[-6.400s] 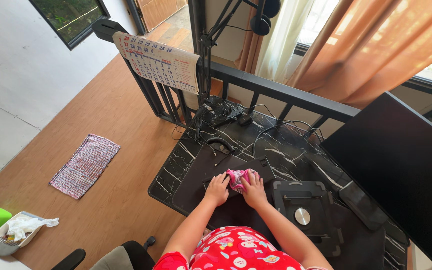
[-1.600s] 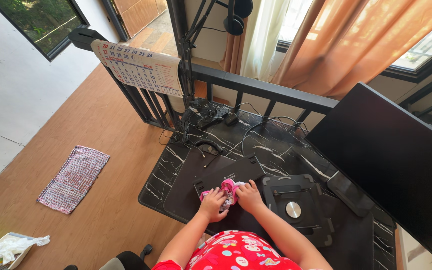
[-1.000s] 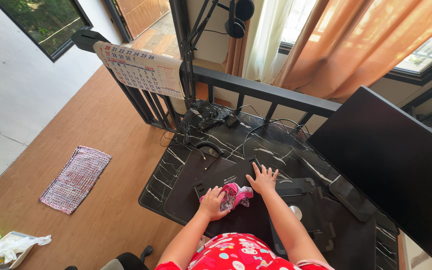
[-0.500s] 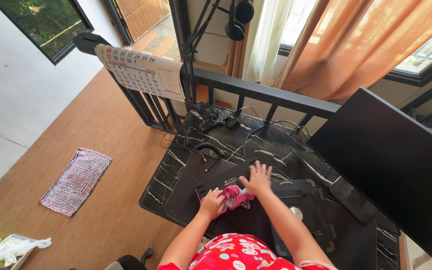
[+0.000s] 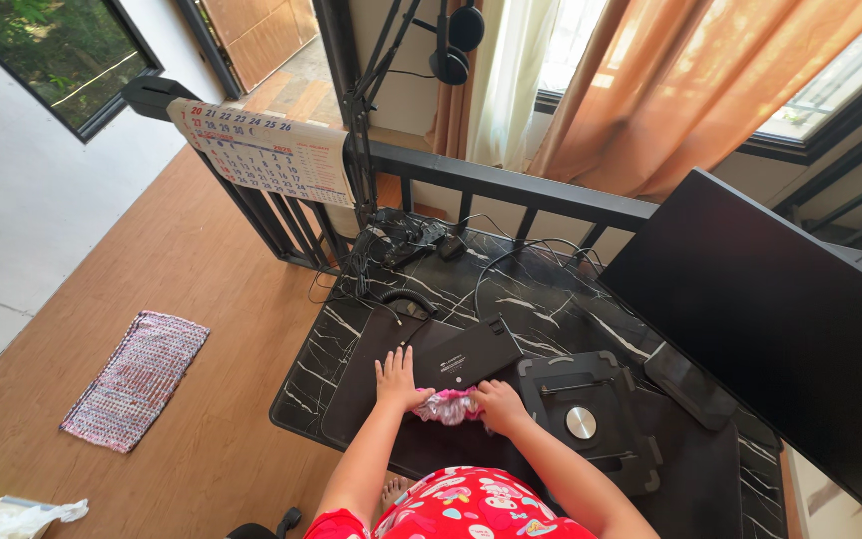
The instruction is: The person cleans a black marble-patterned desk using a pink cloth. They wipe the surface, remove and clean a keyboard, wipe a mousepad, and clean a power adapter before placing the items back on the desk.
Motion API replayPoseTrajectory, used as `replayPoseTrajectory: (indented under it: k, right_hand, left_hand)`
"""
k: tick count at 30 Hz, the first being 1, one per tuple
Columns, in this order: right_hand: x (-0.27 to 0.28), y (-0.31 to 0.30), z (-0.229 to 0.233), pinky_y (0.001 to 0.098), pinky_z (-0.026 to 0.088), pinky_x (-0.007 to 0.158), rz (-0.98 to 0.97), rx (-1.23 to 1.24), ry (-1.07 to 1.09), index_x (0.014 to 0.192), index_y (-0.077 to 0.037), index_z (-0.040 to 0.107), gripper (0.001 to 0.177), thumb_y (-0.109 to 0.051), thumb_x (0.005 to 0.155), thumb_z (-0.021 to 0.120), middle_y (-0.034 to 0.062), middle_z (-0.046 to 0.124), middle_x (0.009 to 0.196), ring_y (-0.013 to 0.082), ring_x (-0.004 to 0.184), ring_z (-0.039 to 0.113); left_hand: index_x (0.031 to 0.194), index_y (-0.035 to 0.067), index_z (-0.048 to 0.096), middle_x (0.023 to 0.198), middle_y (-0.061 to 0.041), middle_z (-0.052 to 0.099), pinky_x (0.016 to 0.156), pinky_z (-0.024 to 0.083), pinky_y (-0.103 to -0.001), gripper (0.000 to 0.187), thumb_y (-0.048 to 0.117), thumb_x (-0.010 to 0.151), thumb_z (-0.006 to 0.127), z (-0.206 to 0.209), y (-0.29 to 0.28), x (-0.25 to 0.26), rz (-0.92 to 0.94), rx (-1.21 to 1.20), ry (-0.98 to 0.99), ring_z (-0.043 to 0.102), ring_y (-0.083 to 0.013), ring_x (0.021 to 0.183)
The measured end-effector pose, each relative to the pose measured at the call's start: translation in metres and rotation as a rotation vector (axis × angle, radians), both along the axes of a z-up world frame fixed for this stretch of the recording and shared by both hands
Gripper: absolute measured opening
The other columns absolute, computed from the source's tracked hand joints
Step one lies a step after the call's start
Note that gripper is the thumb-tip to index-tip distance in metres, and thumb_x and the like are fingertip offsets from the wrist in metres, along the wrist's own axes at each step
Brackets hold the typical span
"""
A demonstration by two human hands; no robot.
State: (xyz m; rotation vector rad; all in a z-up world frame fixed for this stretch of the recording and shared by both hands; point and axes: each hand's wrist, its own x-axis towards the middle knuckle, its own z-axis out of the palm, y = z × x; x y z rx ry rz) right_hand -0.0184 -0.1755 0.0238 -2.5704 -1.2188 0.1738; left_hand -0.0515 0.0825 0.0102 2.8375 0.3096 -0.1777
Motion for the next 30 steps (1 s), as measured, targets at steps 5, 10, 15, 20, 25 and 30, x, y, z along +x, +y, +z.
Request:
replayPoseTrajectory:
  k: [5,10,15,20,25,30]
  right_hand:
    - [-0.015,-0.014,0.000,0.0406,0.054,0.081,-0.414,0.242,0.288,0.112,-0.015,0.073,0.038,-0.019,0.074,0.077,0.0085,0.071,0.102,0.0313,0.098,0.069]
    - [-0.015,-0.021,0.002,0.0330,0.055,0.082,-0.687,0.411,0.610,0.114,-0.010,0.071,0.029,-0.022,0.088,0.070,0.0111,0.078,0.098,0.0227,0.091,0.075]
    - [-0.017,-0.025,0.005,0.0289,0.056,0.082,-0.647,0.752,0.810,0.110,-0.003,0.071,0.024,-0.014,0.089,0.066,0.0061,0.078,0.097,0.0125,0.090,0.073]
    - [-0.014,-0.037,0.006,0.0286,0.055,0.080,-0.668,0.915,0.842,0.111,-0.002,0.072,0.023,-0.010,0.090,0.066,0.0048,0.075,0.097,0.0108,0.087,0.069]
    - [-0.004,-0.046,0.011,0.0313,0.055,0.081,-0.678,1.206,1.030,0.111,0.001,0.069,0.021,-0.007,0.092,0.063,0.0067,0.073,0.099,0.0136,0.087,0.069]
    - [0.006,-0.071,0.015,0.0403,0.058,0.082,-0.646,1.482,1.202,0.114,0.002,0.065,0.031,-0.016,0.090,0.057,0.0136,0.072,0.100,0.0244,0.087,0.071]
  left_hand:
    - [0.153,0.018,0.042,0.142,-0.006,0.051,0.117,0.033,-0.047,0.113,0.060,0.059,0.090,0.003,-0.001,0.012,0.086,-0.095,0.137,0.045,-0.0263,0.137]
    - [0.138,0.019,0.058,0.135,-0.005,0.057,0.110,0.045,-0.042,0.105,0.060,0.049,0.096,0.014,-0.003,0.033,0.066,-0.058,0.312,0.052,-0.0252,0.133]
    - [0.121,0.012,0.056,0.129,-0.010,0.058,0.099,0.051,-0.042,0.093,0.048,0.049,0.103,0.027,-0.013,0.032,-0.018,-0.029,0.206,0.056,-0.0295,0.125]
    - [0.114,0.011,0.053,0.107,-0.009,0.067,0.088,0.055,-0.043,0.068,0.032,0.065,0.094,0.015,-0.013,0.031,-0.072,-0.054,0.068,0.068,-0.0312,0.103]
    - [0.104,0.015,0.057,0.090,-0.002,0.066,0.076,0.051,-0.040,0.041,0.008,0.070,0.078,0.004,-0.003,0.014,-0.178,0.147,-0.336,0.067,-0.0260,0.087]
    - [0.108,0.015,0.062,0.096,-0.002,0.062,0.078,0.048,-0.041,0.027,0.007,0.084,0.068,-0.004,0.006,-0.016,-0.256,0.184,-0.541,0.063,-0.0237,0.092]
